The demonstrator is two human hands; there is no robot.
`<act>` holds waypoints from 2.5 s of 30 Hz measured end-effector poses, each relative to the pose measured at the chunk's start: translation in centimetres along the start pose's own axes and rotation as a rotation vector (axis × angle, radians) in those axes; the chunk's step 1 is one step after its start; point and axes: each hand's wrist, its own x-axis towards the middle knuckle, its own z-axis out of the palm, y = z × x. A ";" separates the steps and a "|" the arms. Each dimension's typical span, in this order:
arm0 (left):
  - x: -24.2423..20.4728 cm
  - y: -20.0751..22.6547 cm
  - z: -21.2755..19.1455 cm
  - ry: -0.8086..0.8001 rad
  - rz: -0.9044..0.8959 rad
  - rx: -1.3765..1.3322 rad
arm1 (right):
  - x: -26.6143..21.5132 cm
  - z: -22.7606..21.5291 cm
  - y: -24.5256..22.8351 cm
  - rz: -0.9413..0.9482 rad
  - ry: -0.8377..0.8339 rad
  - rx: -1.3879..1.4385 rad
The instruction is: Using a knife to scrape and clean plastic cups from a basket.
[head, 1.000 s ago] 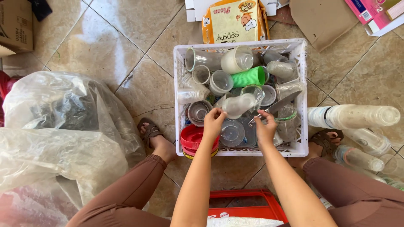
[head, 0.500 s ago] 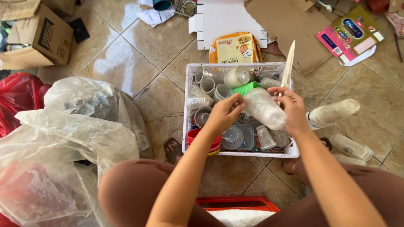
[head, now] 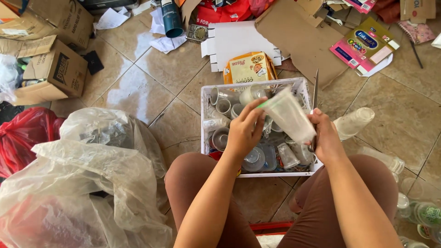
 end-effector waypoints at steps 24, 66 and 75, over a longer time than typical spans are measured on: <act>0.2 4.7 0.6 -0.248 -0.068 -0.313 | -4.0 1.2 -0.6 0.045 0.105 0.116; 1.2 5.6 -0.6 -0.310 0.146 -0.169 | -6.9 1.9 -4.6 -0.629 -0.092 -0.520; 0.0 4.5 -1.2 -0.532 0.090 -0.090 | -7.4 2.9 -4.9 -0.607 -0.108 -0.610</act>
